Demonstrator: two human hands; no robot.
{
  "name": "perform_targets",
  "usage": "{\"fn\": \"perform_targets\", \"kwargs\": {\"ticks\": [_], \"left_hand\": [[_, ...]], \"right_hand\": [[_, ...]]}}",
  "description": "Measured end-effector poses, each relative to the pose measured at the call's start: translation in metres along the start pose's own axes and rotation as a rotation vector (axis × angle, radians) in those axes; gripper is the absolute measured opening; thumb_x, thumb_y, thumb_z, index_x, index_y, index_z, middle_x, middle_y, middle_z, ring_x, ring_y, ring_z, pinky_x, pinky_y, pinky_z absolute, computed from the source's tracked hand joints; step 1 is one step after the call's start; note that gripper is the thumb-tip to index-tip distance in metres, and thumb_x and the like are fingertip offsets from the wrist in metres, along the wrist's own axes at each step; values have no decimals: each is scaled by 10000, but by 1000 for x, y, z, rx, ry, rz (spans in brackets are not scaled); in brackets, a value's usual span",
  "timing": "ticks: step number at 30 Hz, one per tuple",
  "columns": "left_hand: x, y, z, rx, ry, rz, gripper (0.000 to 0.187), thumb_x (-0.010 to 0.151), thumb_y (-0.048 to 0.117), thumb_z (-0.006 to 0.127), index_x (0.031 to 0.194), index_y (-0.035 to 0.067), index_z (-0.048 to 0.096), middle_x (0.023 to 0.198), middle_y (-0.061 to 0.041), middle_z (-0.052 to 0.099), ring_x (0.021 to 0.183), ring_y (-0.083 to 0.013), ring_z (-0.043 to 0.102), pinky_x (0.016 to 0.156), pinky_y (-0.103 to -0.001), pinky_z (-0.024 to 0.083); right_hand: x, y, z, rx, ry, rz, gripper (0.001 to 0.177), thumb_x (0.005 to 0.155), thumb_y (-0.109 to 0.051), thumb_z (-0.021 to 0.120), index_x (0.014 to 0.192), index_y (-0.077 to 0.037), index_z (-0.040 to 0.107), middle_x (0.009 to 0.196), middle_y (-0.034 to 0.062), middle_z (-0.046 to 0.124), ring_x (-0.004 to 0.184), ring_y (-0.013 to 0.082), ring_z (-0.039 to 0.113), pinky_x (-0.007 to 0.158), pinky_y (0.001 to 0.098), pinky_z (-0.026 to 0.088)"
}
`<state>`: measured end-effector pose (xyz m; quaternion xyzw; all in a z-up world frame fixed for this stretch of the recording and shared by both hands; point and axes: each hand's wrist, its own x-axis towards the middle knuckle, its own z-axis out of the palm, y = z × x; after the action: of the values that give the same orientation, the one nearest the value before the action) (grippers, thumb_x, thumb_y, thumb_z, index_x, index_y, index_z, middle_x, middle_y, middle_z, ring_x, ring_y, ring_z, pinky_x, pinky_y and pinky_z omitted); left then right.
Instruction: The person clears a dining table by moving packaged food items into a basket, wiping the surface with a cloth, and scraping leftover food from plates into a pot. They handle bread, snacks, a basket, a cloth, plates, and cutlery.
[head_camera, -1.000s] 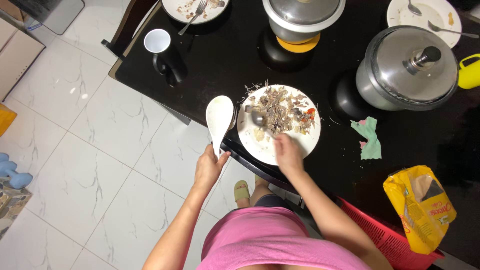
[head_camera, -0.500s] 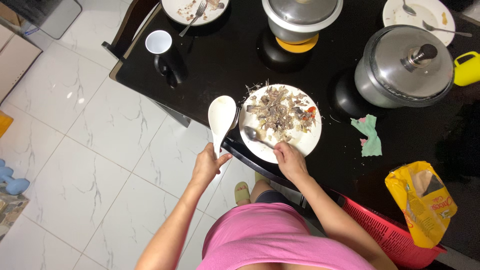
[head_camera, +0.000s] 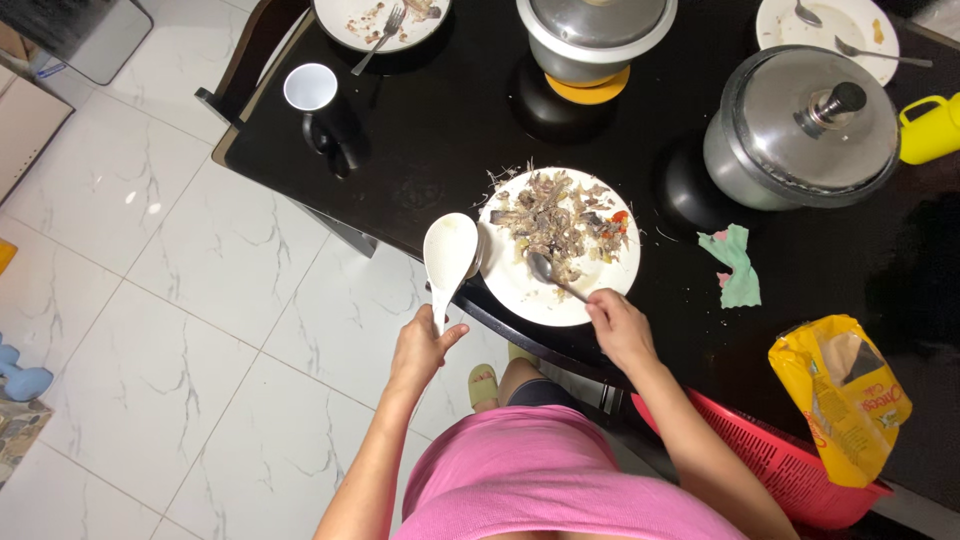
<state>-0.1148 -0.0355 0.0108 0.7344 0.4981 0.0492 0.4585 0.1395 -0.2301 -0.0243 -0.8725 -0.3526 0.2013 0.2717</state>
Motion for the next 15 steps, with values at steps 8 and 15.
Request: {"fn": "perform_targets", "kwargs": {"ticks": [8,15], "left_hand": [[4,-4,3,203,1,133,475,810,452,792,876,25,595,638,-141,667,601,-317,689,579,-441,529],[14,-5,3,355,-4,354,392,855,379,777,814,41,582,686,-142,677,686,-348,676,639,-469,522]], "right_hand": [[-3,37,-7,46,-8,3,189,940,-261,661,1059,-116,679,954,88,760,825,253,733,749,383,571],[68,20,-52,170,158,-175,238,1034,-232,588,1199,-77,660,1088,151,745,987,236,707,839,375,541]]}}
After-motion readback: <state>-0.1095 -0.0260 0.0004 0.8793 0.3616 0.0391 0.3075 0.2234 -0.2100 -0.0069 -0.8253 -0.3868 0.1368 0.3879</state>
